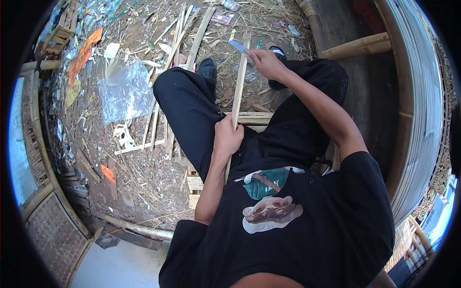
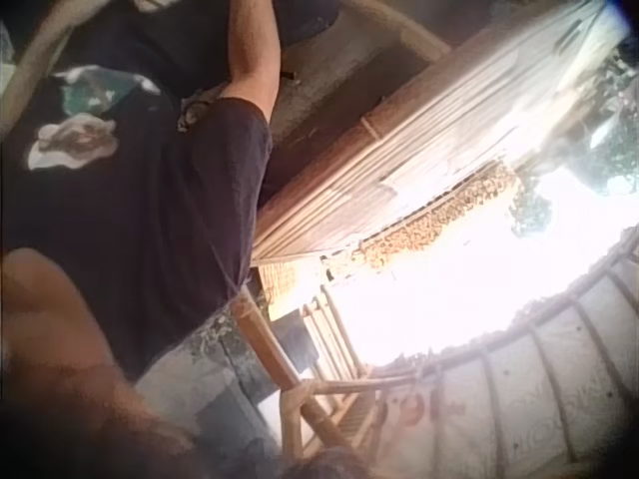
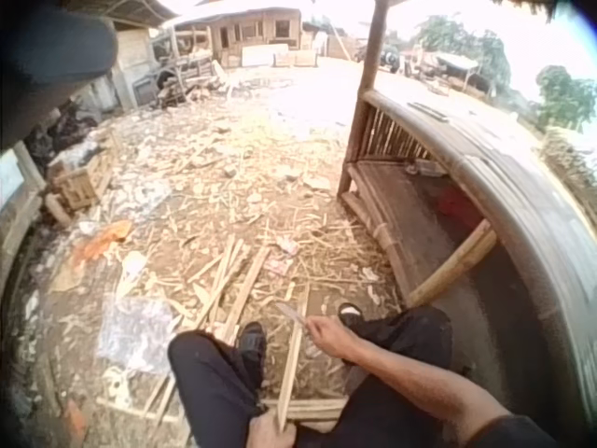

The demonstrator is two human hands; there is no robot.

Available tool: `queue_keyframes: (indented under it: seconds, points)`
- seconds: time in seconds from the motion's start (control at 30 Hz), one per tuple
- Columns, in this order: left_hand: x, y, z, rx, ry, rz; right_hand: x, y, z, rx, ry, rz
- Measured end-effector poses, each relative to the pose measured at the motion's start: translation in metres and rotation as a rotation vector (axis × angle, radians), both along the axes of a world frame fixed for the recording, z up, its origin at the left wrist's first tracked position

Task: The person is sharpening a long piece of bamboo using a small knife.

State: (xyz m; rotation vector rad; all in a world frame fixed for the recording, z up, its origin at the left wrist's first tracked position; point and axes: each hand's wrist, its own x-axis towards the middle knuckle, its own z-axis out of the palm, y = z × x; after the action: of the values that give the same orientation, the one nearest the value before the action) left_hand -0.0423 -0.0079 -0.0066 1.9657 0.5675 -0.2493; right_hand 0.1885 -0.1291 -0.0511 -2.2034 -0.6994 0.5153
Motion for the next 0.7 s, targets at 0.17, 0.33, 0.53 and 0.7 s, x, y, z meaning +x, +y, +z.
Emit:
queue_keyframes:
  seconds: [0.17, 0.33, 0.53, 0.7]
  points:
    - [0.005, 0.000, 0.004, 0.032, 0.048, -0.044, -0.018, -0.005, -0.002, 0.017, 0.100, 0.007]
    - [0.005, 0.001, -0.006, 0.047, -0.014, -0.009, -0.073, -0.008, -0.002, 0.130, 0.178, 0.080]
    - [0.007, 0.002, 0.007, -0.022, 0.016, 0.041, -0.115, -0.013, 0.012, 0.154, 0.236, 0.190]
    - [0.002, 0.001, 0.002, -0.029, -0.001, 0.036, -0.109, -0.023, 0.031, 0.123, 0.216, 0.277]
